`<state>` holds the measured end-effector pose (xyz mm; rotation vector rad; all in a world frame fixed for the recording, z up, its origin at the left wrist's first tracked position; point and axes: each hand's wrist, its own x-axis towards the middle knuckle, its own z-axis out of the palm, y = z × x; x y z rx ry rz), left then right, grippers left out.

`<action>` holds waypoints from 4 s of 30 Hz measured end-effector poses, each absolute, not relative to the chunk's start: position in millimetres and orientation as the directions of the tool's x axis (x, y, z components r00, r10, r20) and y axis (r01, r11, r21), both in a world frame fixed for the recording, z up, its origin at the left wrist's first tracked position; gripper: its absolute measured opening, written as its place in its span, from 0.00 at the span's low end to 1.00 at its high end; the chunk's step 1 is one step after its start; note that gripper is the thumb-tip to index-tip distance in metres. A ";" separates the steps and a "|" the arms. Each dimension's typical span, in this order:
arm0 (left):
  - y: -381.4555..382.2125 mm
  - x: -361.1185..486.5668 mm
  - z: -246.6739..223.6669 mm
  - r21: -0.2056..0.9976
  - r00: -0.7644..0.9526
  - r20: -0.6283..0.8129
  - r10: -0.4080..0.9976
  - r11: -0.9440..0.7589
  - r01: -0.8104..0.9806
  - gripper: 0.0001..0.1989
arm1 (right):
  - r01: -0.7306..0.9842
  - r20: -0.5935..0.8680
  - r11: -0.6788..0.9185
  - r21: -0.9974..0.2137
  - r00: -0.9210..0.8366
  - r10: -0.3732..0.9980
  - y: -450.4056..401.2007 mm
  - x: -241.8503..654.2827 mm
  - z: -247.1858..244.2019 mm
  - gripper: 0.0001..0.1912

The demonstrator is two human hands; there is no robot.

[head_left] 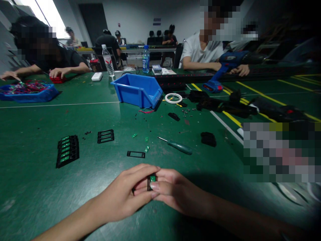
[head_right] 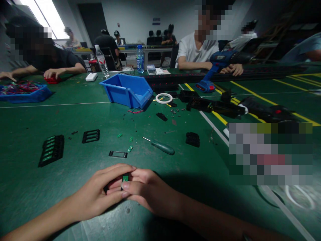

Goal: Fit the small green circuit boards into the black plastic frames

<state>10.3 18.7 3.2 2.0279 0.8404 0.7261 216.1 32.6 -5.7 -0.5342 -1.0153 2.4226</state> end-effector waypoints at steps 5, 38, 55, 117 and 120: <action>18.5 10.4 1.3 0.831 0.605 0.197 0.772 -0.458 0.315 0.28 | -0.269 -0.171 -0.622 -0.735 -0.815 0.554 33.0 217.1 -7.6 0.11; 15.8 10.0 0.7 0.839 0.548 0.110 0.829 -0.373 0.396 0.23 | -0.304 -0.106 -0.595 -0.744 -0.826 0.554 31.7 216.4 -7.4 0.14; 14.6 8.1 0.8 0.821 0.563 0.141 0.814 -0.414 0.394 0.25 | -0.284 -0.106 -0.565 -0.775 -0.823 0.558 32.3 216.5 -10.1 0.13; 15.2 10.9 0.4 0.748 0.634 0.287 0.718 -0.581 0.320 0.29 | -0.214 -0.083 -0.406 -0.888 -0.796 0.600 31.4 213.9 -6.5 0.13; 15.9 11.4 0.1 0.767 0.630 0.263 0.731 -0.554 0.324 0.29 | -0.233 -0.078 -0.408 -0.883 -0.783 0.617 30.9 212.8 -7.0 0.12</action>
